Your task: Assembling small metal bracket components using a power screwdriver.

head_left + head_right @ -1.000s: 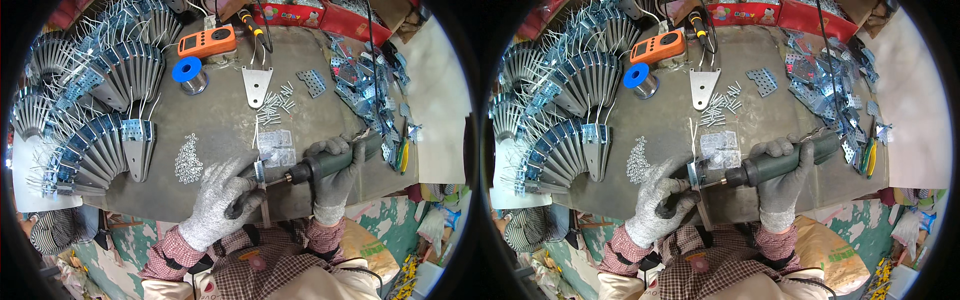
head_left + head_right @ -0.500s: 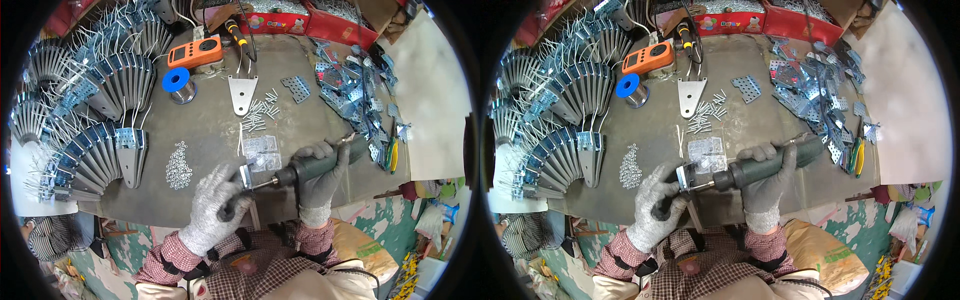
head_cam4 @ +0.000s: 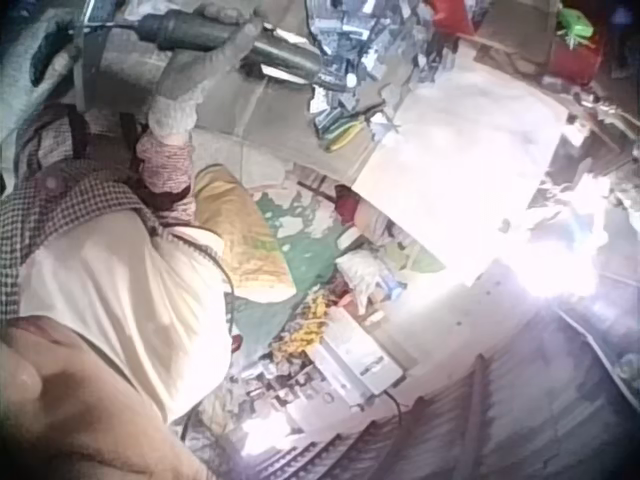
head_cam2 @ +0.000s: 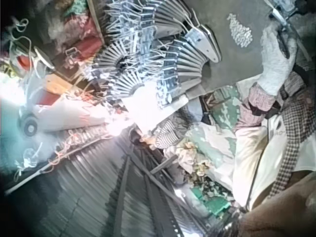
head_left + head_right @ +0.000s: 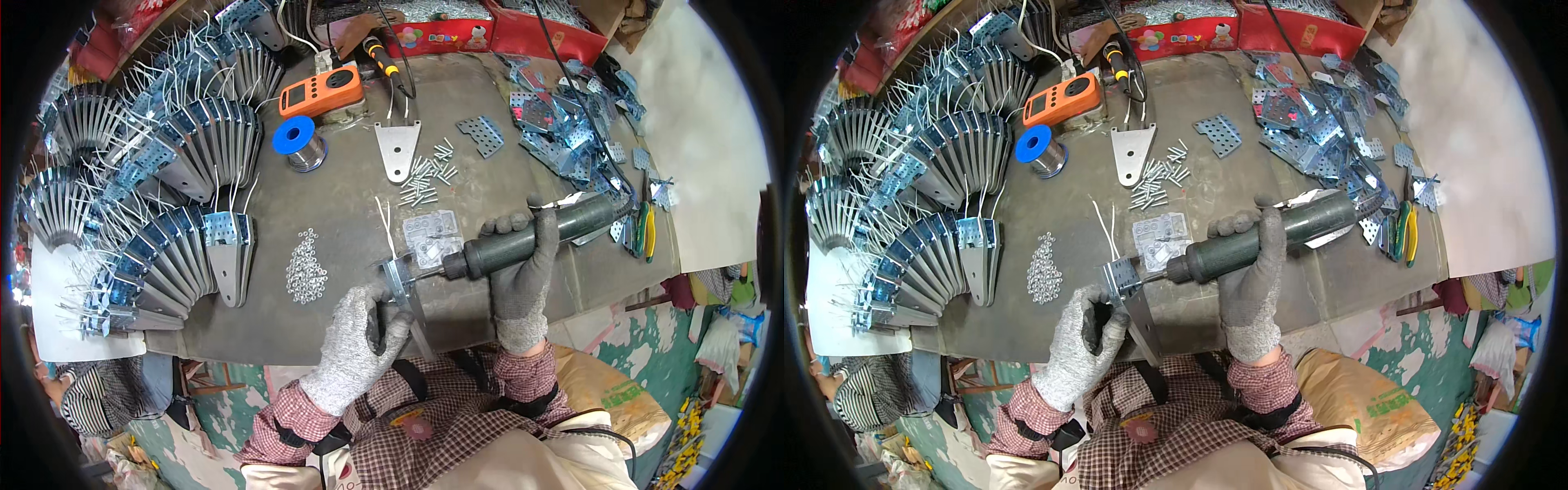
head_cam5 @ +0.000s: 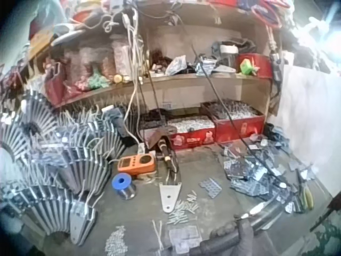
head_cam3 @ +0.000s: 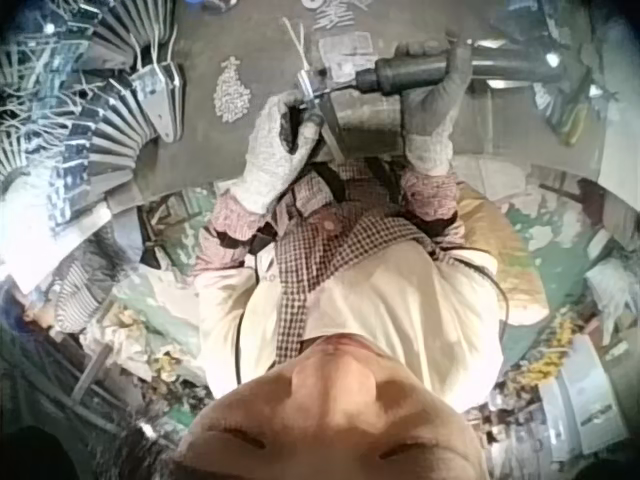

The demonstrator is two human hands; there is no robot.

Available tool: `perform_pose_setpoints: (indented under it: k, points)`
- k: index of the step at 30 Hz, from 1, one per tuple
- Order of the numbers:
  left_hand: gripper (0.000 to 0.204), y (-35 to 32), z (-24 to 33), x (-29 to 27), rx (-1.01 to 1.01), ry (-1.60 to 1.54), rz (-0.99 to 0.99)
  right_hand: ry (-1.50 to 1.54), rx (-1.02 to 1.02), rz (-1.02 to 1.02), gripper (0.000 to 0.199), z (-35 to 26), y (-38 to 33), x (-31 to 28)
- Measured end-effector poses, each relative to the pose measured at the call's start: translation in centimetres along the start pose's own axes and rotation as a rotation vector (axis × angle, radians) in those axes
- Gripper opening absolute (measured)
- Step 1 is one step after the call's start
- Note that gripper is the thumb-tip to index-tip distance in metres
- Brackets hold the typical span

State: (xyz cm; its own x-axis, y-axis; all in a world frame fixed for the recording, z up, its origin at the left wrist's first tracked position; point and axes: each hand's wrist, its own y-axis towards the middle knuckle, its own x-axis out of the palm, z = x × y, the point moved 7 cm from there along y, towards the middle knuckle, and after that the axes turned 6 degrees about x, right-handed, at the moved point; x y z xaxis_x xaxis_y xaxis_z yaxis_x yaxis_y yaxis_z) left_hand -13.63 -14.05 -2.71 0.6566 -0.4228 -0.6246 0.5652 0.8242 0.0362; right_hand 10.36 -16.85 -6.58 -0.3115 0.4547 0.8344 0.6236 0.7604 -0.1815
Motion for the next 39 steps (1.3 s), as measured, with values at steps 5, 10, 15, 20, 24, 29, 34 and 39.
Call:
perform_pose_setpoints:
  k: [5, 10, 15, 20, 24, 29, 34, 39]
  points:
    - [0.032, 0.0, 0.0, 0.3, 0.026, -0.040, -0.014, 0.023, 0.010, -0.019, 0.037, 0.0, -0.4, 0.1]
    - [0.033, 0.1, 0.9, -0.6, 0.230, -0.099, -0.048, 0.109, 0.003, -0.086, 0.041, -0.4, -0.9, 1.4]
    - [0.034, -0.2, 3.1, -1.1, 0.666, -0.040, 0.000, 0.529, 0.137, -0.153, 0.040, -0.5, -0.5, 2.9]
    - [0.036, -0.8, 1.2, -1.8, 0.504, -0.027, 0.033, 0.329, 0.180, -0.095, 0.037, 1.3, 0.3, 1.2]
    - [0.022, 1.9, 0.0, -6.3, 0.174, 0.721, 0.257, 0.317, 0.188, -0.102, 0.038, 1.6, 0.7, 0.9]
    - [0.020, 3.3, -1.6, -5.0, 0.297, 1.009, -0.055, 0.333, 0.204, -0.078, 0.038, 1.6, 0.6, 0.7]
    - [0.020, 4.9, -2.2, -4.2, 0.355, 1.098, -0.118, 0.323, 0.221, -0.048, 0.040, 2.0, 0.6, 0.8]
    - [0.024, 2.9, 0.3, -4.2, 0.357, 0.138, 0.172, 0.311, 0.214, -0.059, 0.040, 1.9, 0.9, 0.4]
